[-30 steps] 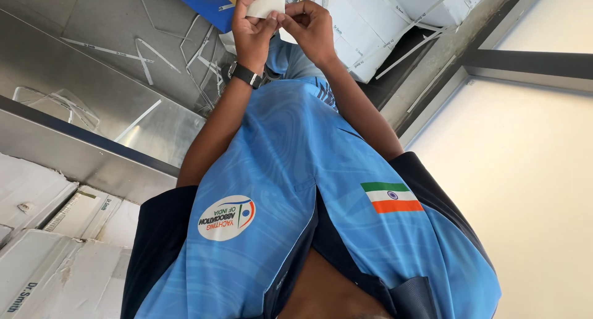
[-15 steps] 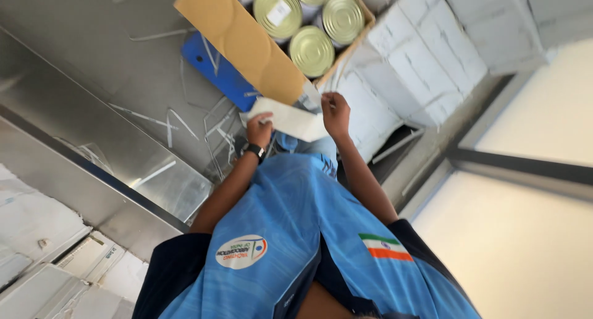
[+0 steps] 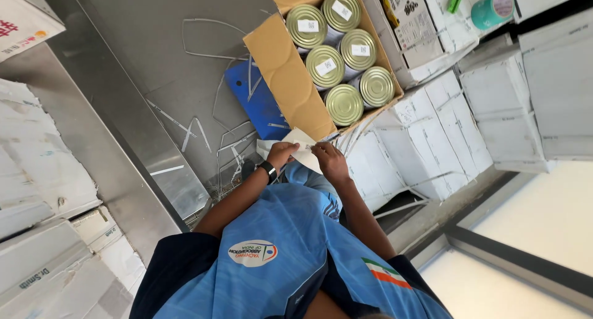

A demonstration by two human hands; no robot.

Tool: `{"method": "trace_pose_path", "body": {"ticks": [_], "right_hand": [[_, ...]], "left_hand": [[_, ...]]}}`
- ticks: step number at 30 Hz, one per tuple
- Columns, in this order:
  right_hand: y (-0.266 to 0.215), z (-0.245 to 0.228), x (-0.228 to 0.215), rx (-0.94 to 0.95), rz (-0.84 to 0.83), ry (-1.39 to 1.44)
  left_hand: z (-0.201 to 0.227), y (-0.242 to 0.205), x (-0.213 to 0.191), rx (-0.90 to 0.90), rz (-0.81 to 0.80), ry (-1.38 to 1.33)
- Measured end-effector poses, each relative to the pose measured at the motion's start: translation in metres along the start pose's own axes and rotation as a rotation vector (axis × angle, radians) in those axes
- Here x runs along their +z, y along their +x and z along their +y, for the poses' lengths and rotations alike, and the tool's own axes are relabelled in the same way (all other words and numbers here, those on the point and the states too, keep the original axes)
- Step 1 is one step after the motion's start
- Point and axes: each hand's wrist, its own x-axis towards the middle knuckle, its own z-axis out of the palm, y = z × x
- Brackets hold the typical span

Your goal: Applying inventory labels or QR codes to the top of metal food cans stored in a cardboard box.

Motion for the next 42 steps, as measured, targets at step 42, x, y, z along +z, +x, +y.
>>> {"method": "trace_pose_path", "body": {"ticks": [42], "right_hand": [[0.012,0.291,0.123,1.447,0.362,0.827]], "left_hand": [[-0.088,-0.059,-0.166,-0.136,0.382,0.819]]}}
